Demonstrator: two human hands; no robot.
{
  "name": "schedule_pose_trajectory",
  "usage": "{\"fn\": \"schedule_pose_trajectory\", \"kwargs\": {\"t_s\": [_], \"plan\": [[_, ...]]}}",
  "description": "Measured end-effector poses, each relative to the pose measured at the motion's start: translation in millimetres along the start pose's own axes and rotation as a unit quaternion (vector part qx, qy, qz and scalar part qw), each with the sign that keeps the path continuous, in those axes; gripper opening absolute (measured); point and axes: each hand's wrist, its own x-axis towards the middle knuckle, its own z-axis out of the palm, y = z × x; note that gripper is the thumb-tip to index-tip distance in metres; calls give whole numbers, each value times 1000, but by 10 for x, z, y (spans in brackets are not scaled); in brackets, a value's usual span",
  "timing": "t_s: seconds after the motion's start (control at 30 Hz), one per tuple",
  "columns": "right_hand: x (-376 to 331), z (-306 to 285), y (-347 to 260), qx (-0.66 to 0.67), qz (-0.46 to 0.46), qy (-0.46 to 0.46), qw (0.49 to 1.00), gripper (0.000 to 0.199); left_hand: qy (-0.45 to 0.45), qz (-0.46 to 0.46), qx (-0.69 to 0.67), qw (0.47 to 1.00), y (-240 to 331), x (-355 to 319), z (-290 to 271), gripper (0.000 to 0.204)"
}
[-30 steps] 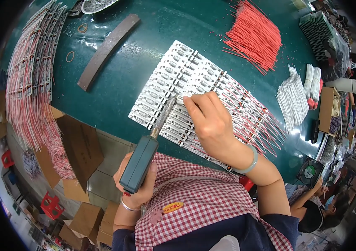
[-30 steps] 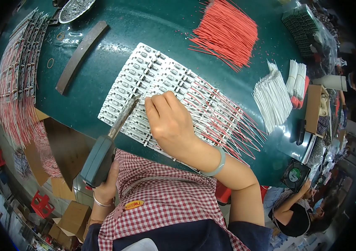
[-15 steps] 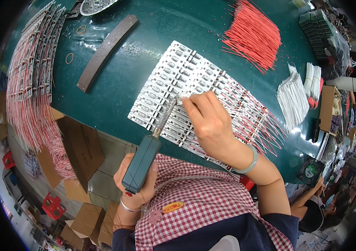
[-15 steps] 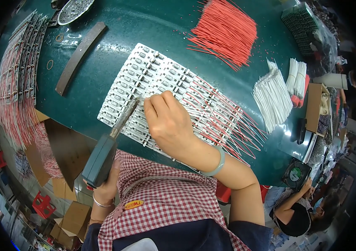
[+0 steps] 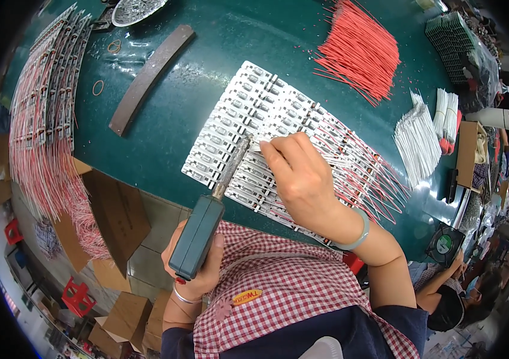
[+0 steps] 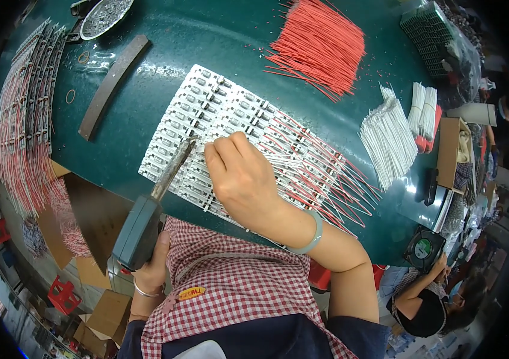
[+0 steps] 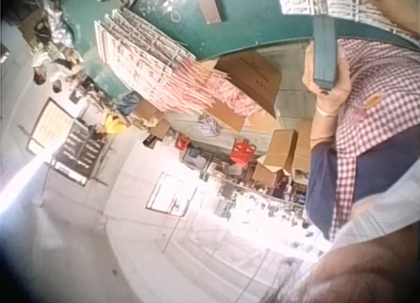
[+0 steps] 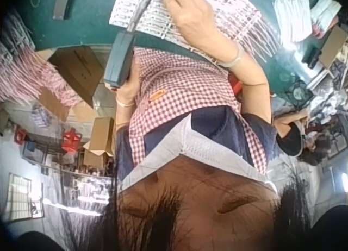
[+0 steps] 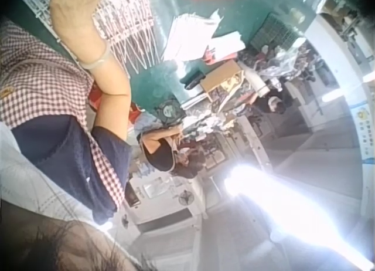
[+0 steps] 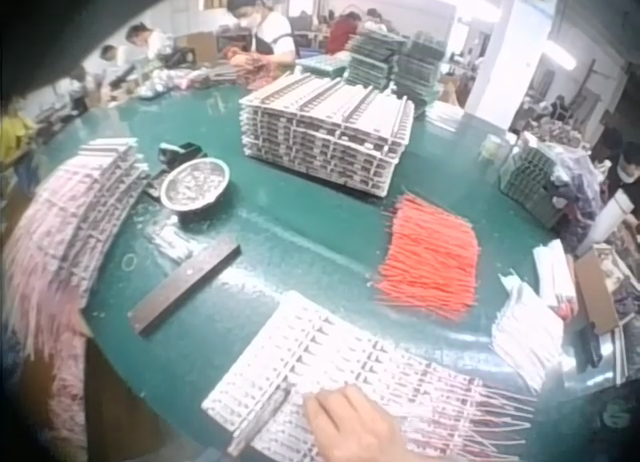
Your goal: The person assembles circuit boards by positioning wires onto the board panel and soldering them using a handheld soldering iron.
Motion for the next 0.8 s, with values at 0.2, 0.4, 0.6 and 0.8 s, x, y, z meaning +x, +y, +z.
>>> {"fn": "schedule_pose_trajectory", "kwargs": {"t_s": [0.2, 0.4, 0.6, 0.8], "plan": [[27, 30, 151, -32, -49, 46, 997, 39, 9, 25, 0, 1000, 12, 85, 52, 23], [39, 26, 117, -21, -8, 12, 1000, 39, 3, 29, 2, 1000, 47, 126, 65, 23], [43, 44, 138, -33, -35, 14, 999, 40, -26, -14, 36, 999, 106, 149, 53, 20], [46, 55, 146, -36, -38, 13, 999, 40, -24, 19, 36, 999, 34, 125, 66, 19]]}}
